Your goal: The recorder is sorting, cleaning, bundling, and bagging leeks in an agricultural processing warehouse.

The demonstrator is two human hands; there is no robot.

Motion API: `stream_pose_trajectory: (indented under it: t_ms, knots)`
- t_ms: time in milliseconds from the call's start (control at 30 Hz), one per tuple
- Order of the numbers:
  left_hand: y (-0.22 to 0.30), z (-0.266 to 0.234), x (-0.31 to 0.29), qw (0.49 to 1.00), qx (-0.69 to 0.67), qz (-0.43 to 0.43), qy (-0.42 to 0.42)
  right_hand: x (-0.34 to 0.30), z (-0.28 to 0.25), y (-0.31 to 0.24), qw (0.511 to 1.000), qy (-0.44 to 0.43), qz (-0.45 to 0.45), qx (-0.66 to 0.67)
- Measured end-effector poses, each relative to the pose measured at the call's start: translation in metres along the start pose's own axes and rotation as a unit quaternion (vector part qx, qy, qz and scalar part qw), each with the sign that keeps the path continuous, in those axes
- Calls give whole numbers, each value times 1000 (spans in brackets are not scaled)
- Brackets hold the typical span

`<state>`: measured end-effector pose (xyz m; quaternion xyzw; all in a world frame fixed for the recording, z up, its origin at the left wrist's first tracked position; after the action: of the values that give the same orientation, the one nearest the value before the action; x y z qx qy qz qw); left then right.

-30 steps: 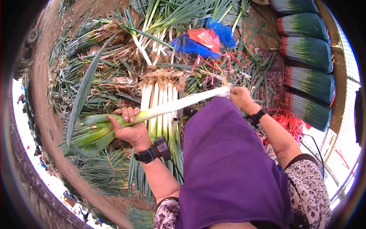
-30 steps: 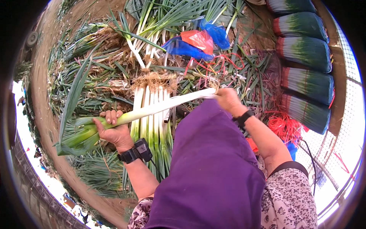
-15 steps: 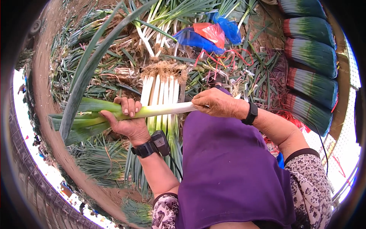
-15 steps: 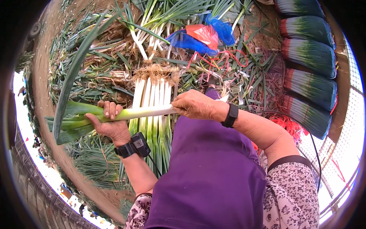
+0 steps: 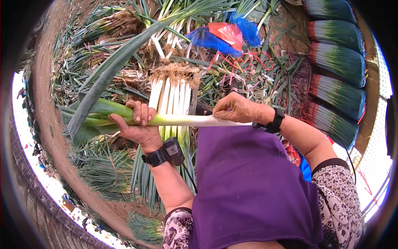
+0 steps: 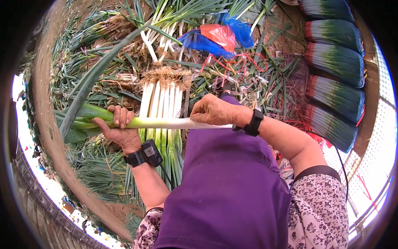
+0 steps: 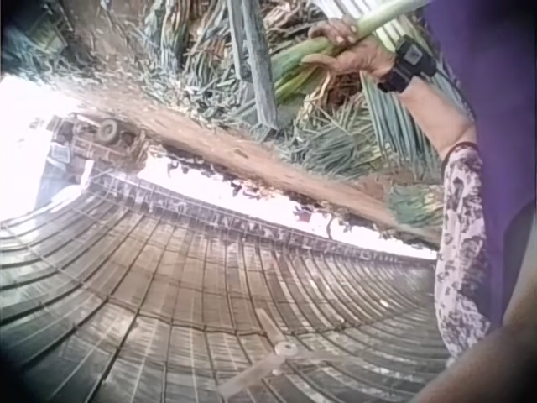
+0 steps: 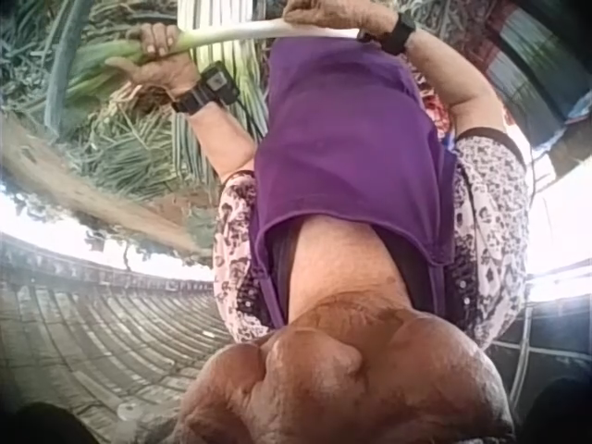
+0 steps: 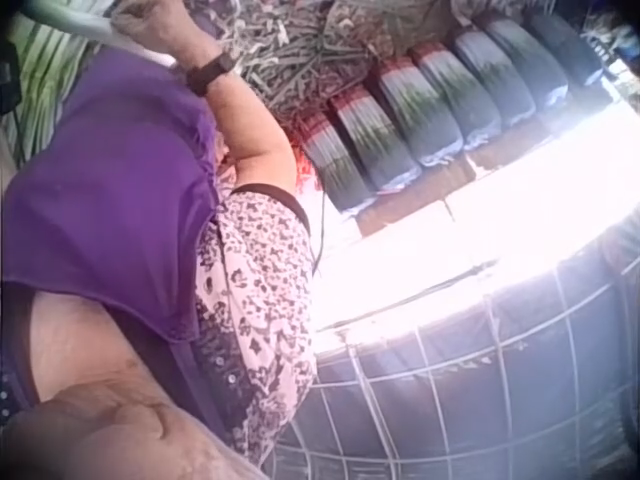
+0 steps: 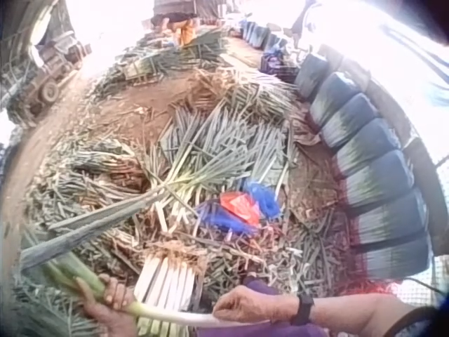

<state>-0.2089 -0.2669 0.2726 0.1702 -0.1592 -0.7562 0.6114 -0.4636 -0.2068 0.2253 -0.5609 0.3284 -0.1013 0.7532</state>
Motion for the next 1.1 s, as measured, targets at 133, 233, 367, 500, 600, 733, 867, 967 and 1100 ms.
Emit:
stream_pose_trajectory:
  t_ms: [133, 233, 367, 500, 600, 733, 867, 967, 1100]
  knots:
    - [-3, 2, -1, 1000, 3, -15, -4, -1, 2, -2, 999, -6, 35, -33]
    - [-5, 6, 2, 999, 3, -22, -26, -1, -3, 13, 994, -29, 107, -10]
    - [-4, 7, 4, 999, 5, -22, -38, -5, -1, 18, 987, -41, 104, 117]
    - [-3, 14, 2, 999, 7, -10, -38, -5, -4, 39, 994, -13, 111, 10]
    - [8, 16, 3, 999, 43, -6, -7, -19, -21, 87, 915, 60, 193, -348]
    - [34, 5, 2, 993, 75, 35, 85, -92, -68, 170, 836, 123, 375, -381]
    - [33, 4, -2, 994, 83, 10, 63, -64, -58, 95, 900, 274, 161, -298]
    - [26, -5, 2, 989, -10, 16, 147, -8, -30, 10, 913, 299, -81, -265]
    - [19, -11, 6, 979, 20, 78, 186, 49, -6, -26, 933, 240, -137, -230]
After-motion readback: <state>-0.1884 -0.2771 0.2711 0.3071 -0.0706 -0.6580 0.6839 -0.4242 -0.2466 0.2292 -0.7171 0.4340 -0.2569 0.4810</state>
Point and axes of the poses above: each hand's wrist, its own x-axis towards the middle knuckle, its own z-axis out of the palm, y = z × x, the point moved 4 cm from there along x, towards the middle knuckle, and after that the axes turned 13 degrees about -y, right-handed, at the moved point
